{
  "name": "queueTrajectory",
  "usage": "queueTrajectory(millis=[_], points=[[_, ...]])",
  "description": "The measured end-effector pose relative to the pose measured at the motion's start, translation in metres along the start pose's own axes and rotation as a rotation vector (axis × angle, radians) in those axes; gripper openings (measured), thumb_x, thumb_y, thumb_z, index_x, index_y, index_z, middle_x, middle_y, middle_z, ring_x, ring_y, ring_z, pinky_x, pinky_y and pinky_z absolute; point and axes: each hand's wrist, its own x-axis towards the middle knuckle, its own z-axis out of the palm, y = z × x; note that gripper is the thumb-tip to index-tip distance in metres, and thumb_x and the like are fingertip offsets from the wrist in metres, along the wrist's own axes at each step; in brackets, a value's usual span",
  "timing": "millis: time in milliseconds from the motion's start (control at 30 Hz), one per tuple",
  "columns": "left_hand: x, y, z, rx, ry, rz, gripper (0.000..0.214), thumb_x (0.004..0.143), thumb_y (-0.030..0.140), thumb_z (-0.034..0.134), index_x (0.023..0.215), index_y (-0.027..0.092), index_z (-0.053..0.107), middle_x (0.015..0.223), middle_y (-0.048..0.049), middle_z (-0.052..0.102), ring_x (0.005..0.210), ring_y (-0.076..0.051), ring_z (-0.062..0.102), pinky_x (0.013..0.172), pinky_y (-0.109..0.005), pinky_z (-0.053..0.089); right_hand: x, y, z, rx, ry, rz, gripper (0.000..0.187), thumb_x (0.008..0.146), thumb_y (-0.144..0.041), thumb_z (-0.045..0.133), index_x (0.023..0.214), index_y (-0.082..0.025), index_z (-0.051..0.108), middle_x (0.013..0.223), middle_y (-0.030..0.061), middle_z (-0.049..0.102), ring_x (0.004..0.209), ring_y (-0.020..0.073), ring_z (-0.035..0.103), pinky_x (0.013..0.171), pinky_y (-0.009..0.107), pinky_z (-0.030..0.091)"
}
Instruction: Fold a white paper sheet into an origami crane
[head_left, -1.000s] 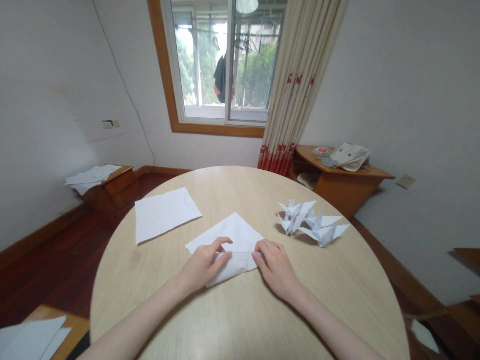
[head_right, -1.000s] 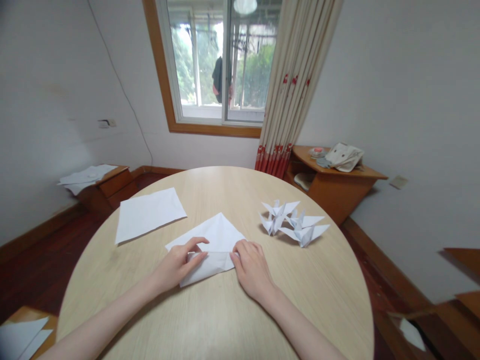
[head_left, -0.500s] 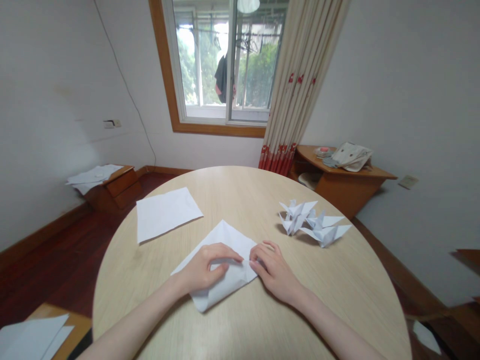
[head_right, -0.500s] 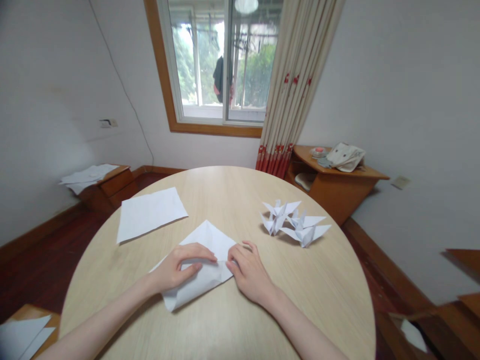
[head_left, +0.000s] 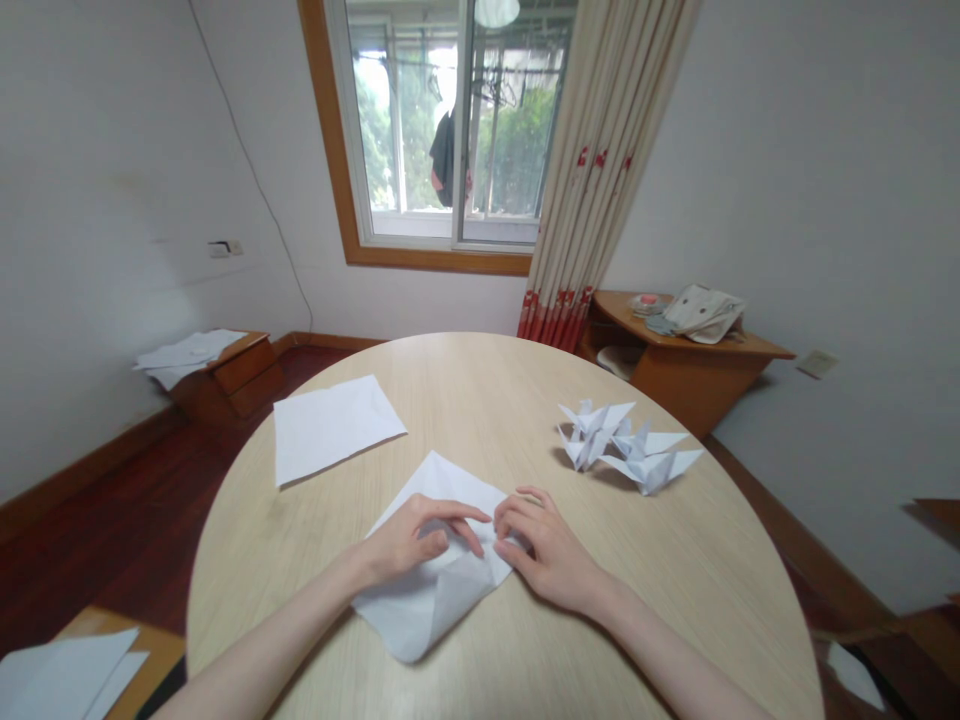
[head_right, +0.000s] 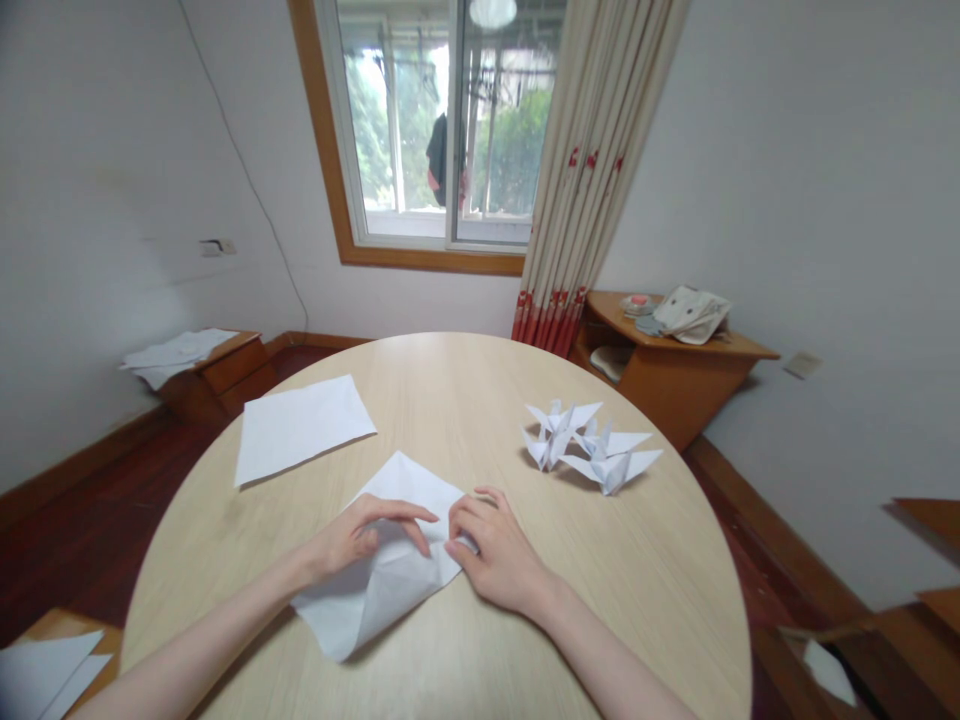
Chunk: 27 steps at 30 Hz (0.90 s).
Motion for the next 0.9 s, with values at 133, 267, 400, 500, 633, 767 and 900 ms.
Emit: queueTrajectory(millis=[133, 267, 400, 500, 633, 767, 900], points=[[0.000, -0.005, 0.002, -0.009, 0.013, 0.013, 0.085, 0.083, 0.079, 0.025, 0.120, 0.013, 0.063, 0.087, -0.0126, 0.075, 0.088, -0.027, 0.068, 0.090, -0.040, 0.043, 0.000, -0.001, 0.002, -0.001, 0.014, -0.005, 0.010, 0.088, -0.018, 0.054, 0.079, -0.021, 0.052, 0.088, 0.0005, 0.062, 0.090, 0.0157, 0.059, 0.101, 0.043, 0.032], [0.000, -0.010, 0.005, 0.023, 0.055, -0.060, 0.076, 0.088, 0.073, 0.029, 0.116, 0.012, 0.065, 0.080, -0.0108, 0.074, 0.082, -0.023, 0.068, 0.087, -0.036, 0.044, 0.000, -0.002, 0.002, 0.013, 0.011, -0.026, 0.011, 0.088, -0.017, 0.052, 0.078, -0.021, 0.055, 0.088, 0.0010, 0.063, 0.089, 0.0157, 0.059, 0.100, 0.044, 0.033], [0.001, -0.015, 0.010, 0.067, 0.084, -0.236, 0.054, 0.087, 0.059, 0.052, 0.110, 0.013, 0.068, 0.070, -0.0060, 0.073, 0.062, -0.016, 0.063, 0.068, -0.026, 0.047, 0.000, -0.002, 0.002, 0.038, -0.008, -0.058, 0.013, 0.090, -0.019, 0.050, 0.078, -0.020, 0.057, 0.090, 0.0035, 0.064, 0.090, 0.0178, 0.059, 0.094, 0.042, 0.038], [0.001, -0.020, 0.012, 0.064, 0.082, -0.268, 0.040, 0.081, 0.046, 0.066, 0.104, 0.014, 0.070, 0.066, -0.0028, 0.071, 0.057, -0.013, 0.059, 0.061, -0.022, 0.044, -0.001, -0.003, 0.004, 0.052, -0.017, -0.054, 0.015, 0.090, -0.020, 0.051, 0.078, -0.020, 0.059, 0.092, 0.0043, 0.064, 0.092, 0.0190, 0.057, 0.088, 0.039, 0.041], [0.002, -0.024, 0.013, 0.082, 0.071, -0.262, 0.034, 0.069, 0.033, 0.078, 0.099, 0.017, 0.071, 0.066, 0.0016, 0.069, 0.059, -0.011, 0.058, 0.064, -0.021, 0.043, -0.002, -0.002, 0.005, 0.049, -0.029, -0.039, 0.012, 0.089, -0.019, 0.053, 0.080, -0.020, 0.061, 0.094, 0.0042, 0.064, 0.093, 0.0190, 0.057, 0.086, 0.037, 0.042], [0.003, -0.021, 0.012, 0.186, 0.042, -0.227, 0.034, 0.062, 0.027, 0.084, 0.091, 0.018, 0.069, 0.067, 0.0038, 0.064, 0.066, -0.013, 0.057, 0.070, -0.023, 0.042, -0.002, -0.002, 0.005, 0.018, -0.038, -0.009, 0.006, 0.086, -0.016, 0.056, 0.082, -0.020, 0.059, 0.094, 0.0041, 0.063, 0.093, 0.0194, 0.056, 0.085, 0.037, 0.042], [0.004, -0.018, 0.010, 0.330, 0.044, -0.141, 0.033, 0.059, 0.029, 0.086, 0.085, 0.019, 0.067, 0.088, -0.0008, 0.062, 0.087, -0.018, 0.057, 0.081, -0.028, 0.042, -0.001, -0.003, 0.003, -0.037, -0.060, 0.053, 0.008, 0.082, -0.015, 0.061, 0.082, -0.020, 0.055, 0.095, 0.0038, 0.061, 0.093, 0.0209, 0.054, 0.085, 0.038, 0.040]])
